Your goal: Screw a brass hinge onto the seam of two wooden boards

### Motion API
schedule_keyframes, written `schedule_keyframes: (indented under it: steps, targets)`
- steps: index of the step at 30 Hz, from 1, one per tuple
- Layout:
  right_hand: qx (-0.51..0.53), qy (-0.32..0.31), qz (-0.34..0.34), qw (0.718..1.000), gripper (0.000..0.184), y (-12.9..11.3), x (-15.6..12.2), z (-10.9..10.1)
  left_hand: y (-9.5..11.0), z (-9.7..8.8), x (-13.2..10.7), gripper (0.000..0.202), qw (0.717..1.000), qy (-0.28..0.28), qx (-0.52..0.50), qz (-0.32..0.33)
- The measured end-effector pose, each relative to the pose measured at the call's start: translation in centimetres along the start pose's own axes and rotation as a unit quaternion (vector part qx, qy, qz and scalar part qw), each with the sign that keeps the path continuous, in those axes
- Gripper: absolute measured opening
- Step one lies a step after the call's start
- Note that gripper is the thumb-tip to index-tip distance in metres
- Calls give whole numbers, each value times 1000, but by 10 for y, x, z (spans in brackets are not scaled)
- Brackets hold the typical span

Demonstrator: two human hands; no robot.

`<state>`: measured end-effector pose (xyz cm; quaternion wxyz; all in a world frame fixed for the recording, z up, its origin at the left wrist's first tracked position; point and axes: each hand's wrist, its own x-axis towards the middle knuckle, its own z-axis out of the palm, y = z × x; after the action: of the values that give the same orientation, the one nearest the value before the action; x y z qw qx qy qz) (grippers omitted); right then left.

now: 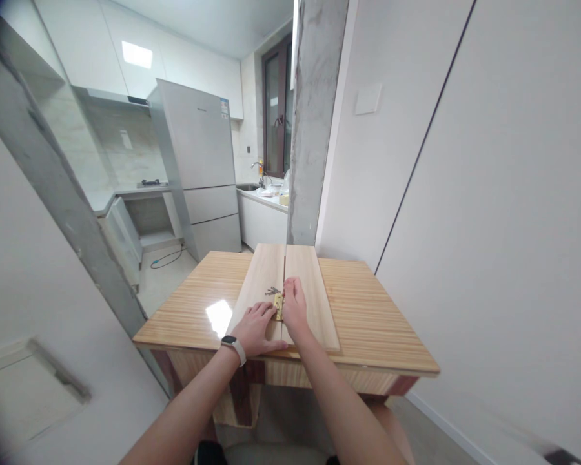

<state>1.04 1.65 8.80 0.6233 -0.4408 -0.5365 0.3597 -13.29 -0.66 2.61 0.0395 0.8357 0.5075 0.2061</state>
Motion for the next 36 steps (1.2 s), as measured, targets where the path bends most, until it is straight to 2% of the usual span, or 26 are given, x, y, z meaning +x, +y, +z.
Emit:
schedule_keyframes:
  steps: [4, 9, 13, 20, 23, 27, 32, 36]
  targets:
    - [-29, -52, -42, 997, 39, -1, 9, -3, -1, 1, 0, 98, 1000, -1, 3, 3]
    - [16, -74, -20, 997, 38, 4, 12, -6, -1, 1, -1, 97, 1000, 5, -2, 2]
    - [61, -61, 18, 996, 30, 7, 6, -5, -1, 1, 0, 95, 1000, 7, -7, 1]
    - [64, 5, 30, 997, 37, 3, 1, -3, -1, 1, 0, 96, 1000, 7, -5, 0]
    - [51, 4, 27, 998, 40, 4, 0, -3, -1, 1, -1, 96, 1000, 8, -5, 5]
    - [41, -25, 16, 999, 40, 7, 4, -6, -1, 1, -1, 95, 1000, 10, -4, 4]
    - [6, -100, -51, 994, 43, 6, 15, -16, -2, 2, 0, 93, 1000, 9, -6, 5]
    - [28, -107, -25, 994, 41, 8, 18, -19, -2, 2, 0, 92, 1000, 5, -6, 4]
